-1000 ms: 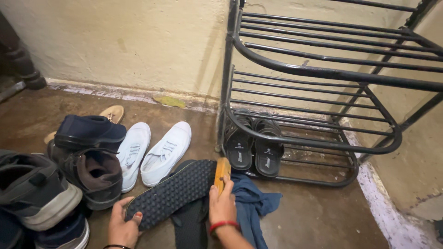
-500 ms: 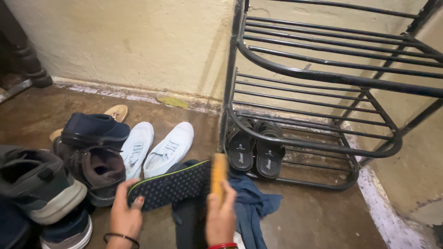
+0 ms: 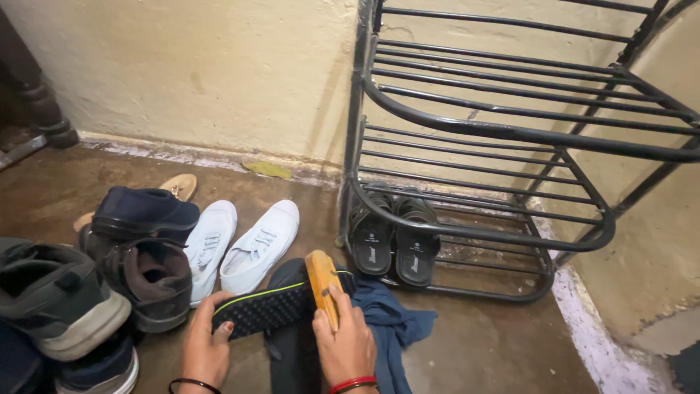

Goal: The person scrubs the soles and uppers of several pairs of shoes and sandals using a brush and a cloth. The person places the cleaned footwear onto a metal shoe rack.

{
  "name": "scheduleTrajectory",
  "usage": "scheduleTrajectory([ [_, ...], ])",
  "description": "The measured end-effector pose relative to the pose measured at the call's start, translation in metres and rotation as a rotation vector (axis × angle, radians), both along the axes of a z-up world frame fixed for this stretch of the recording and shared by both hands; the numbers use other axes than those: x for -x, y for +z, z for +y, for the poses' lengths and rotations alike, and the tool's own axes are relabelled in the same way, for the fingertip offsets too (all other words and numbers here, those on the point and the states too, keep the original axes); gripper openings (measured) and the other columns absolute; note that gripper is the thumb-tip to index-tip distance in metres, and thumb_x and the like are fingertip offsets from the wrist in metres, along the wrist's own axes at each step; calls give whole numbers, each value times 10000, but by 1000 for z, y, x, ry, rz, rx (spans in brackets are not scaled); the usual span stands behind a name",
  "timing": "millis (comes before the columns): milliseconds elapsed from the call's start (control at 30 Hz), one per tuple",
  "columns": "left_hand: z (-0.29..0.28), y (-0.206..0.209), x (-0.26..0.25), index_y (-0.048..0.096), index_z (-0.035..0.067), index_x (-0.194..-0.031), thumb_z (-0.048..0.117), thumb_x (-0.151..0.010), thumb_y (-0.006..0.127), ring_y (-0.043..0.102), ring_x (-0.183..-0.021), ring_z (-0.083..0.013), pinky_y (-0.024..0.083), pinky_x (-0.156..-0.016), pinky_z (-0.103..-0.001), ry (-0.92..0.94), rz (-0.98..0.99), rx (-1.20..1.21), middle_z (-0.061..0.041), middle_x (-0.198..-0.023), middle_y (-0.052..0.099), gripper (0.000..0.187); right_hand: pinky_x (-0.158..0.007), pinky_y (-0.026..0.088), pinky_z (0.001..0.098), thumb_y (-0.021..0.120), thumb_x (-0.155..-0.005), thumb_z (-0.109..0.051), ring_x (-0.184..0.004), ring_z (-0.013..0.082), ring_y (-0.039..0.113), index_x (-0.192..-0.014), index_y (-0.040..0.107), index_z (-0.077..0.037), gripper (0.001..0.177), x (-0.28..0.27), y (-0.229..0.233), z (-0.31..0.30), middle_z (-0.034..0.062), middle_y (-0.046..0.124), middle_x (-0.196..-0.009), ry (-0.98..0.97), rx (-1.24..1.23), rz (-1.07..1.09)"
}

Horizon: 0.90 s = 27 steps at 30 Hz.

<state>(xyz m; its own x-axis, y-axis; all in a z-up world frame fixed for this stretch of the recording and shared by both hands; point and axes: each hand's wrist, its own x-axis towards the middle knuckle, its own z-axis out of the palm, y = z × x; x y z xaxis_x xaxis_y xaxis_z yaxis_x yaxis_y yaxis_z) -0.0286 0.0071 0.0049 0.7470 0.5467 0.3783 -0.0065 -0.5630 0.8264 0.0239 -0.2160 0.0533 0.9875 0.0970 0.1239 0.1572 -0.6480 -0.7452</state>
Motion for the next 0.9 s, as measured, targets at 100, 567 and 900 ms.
scheduleTrajectory([
  [100, 0, -5, -5, 620, 131, -1238, -117, -795, 655, 666, -1054, -304, 487, -928, -356, 66, 62, 90, -144, -1125, 684, 509, -765, 538, 498, 654, -856, -410, -878, 386, 692, -1356, 584, -318, 513, 6, 0, 6, 155, 658, -970, 137, -61, -203],
  [567, -22, 15, -22, 522, 269, -1379, 198, -765, 767, 509, -1356, -217, 349, -1137, -540, 270, 732, -601, -17, -1358, 598, 665, -804, 542, 498, 666, -853, -415, -925, 399, 688, -1377, 576, -386, 532, -30, -38, -31, 153, 690, -1023, -85, 11, -18],
  [900, -84, 25, -63, 546, 409, -1417, 208, -782, 778, 459, -1311, -285, 418, -1035, -467, -43, 599, -682, -37, -1398, 483, 705, -835, 532, 453, 707, -827, -380, -898, 359, 686, -1393, 575, -366, 582, -25, -55, -43, 102, 686, -1013, 46, 8, -147],
])
